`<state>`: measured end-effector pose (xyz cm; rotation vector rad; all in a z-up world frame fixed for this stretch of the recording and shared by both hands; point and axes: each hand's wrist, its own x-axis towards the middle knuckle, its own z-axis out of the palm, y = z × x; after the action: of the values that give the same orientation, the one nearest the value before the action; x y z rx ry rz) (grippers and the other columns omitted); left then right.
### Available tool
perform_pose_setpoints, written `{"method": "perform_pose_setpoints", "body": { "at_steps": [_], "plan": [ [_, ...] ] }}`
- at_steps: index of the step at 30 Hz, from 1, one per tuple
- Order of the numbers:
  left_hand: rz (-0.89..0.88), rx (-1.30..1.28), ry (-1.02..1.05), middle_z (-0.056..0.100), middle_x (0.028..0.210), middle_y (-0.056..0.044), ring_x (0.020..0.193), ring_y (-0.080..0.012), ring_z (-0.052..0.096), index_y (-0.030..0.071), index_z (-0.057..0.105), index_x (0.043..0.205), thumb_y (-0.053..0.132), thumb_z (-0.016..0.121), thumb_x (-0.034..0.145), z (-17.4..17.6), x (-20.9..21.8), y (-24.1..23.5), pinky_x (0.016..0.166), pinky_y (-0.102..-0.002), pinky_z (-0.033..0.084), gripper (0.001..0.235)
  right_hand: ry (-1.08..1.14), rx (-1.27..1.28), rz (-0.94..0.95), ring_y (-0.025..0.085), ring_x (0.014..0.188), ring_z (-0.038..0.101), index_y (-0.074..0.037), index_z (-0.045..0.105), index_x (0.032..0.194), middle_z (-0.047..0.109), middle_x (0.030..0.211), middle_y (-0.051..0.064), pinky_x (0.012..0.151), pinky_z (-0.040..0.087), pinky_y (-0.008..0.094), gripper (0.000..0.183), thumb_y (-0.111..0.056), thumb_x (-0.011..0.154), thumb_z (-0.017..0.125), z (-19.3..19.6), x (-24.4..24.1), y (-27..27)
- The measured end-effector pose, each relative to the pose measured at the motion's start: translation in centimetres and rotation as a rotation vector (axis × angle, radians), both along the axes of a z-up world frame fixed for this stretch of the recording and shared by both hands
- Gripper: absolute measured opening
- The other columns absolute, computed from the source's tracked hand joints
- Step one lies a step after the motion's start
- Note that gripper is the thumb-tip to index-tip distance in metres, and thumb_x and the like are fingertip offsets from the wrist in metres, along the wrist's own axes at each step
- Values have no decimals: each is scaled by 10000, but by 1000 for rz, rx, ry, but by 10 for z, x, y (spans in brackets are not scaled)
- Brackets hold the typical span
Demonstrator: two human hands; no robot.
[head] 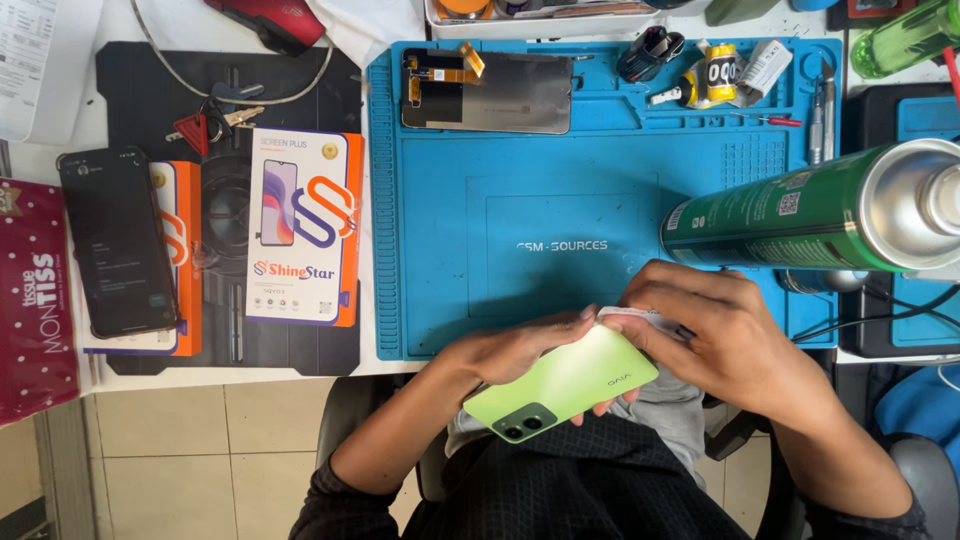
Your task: The person cleans the edges of a green smartphone with a card and compressed air, then uses a screwdriver to remove screws from the internal frame of a disassembled phone. The person handles the phone, card, spray can, and screwdriver throughout the sequence.
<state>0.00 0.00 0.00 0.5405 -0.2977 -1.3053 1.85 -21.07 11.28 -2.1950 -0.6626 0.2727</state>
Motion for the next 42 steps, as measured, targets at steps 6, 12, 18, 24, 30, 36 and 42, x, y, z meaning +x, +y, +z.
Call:
{"method": "perform_pose_setpoints", "body": {
  "at_steps": [6, 12, 18, 24, 30, 36, 42],
  "plan": [
    [-24, -44, -24, 651, 1237, -188, 982, -234, 658, -25, 478, 1437, 700, 259, 1073, -10, -3, -3, 799, -385, 604, 841, -10, -9, 83, 228, 654, 695, -4, 724, 944, 675, 844, 77, 549, 538, 327, 129, -84, 844, 743, 4, 2, -1],
    [-54, 62, -63, 622, 1277, -186, 1012, -231, 635, 10, 467, 1440, 707, 308, 1033, -16, -6, -2, 834, -396, 585, 823, -16, -55, 115, 255, 686, 694, -13, 728, 917, 703, 882, 77, 573, 540, 345, 145, -121, 835, 776, 11, 8, 3],
    [-98, 110, -99, 580, 1371, -229, 1154, -270, 629, 149, 198, 1652, 948, 94, 740, 6, -3, 8, 860, -398, 607, 1218, 254, 32, 58, 126, 681, 748, -36, 778, 926, 797, 870, 21, 581, 579, 258, 182, -147, 787, 817, 19, 3, -4],
    [320, -171, -3, 240, 1731, -172, 1531, -331, 317, 143, 149, 1715, 955, 125, 749, 43, 20, 48, 1301, -540, 359, 1262, 225, 262, -381, 102, 797, 685, 19, 747, 920, 783, 937, 92, 706, 541, 256, 133, -53, 836, 820, 6, -33, -27],
    [904, -283, 180, 307, 1691, -243, 1599, -399, 305, 116, 177, 1652, 939, 98, 791, 56, 11, 27, 1332, -542, 300, 1193, 111, 752, -828, 103, 805, 670, 16, 687, 1050, 732, 1014, 113, 741, 563, 282, 84, -20, 999, 743, -47, -61, 7],
    [1131, -242, -29, 461, 1504, -200, 1338, -352, 500, 69, 287, 1634, 815, 294, 1028, 32, 8, 8, 1131, -529, 492, 961, 324, 855, -830, 116, 739, 692, 31, 624, 1056, 717, 935, 97, 636, 621, 297, 171, -132, 1022, 661, -82, -83, 66],
    [1088, -407, 38, 472, 1335, -180, 1196, -273, 526, 317, 222, 1632, 661, 384, 1079, 27, 10, 20, 981, -489, 552, 670, 451, 646, -638, 133, 633, 706, 42, 619, 1033, 712, 811, 110, 529, 561, 260, 178, -135, 1013, 628, -83, -73, 50]
  ]
}}
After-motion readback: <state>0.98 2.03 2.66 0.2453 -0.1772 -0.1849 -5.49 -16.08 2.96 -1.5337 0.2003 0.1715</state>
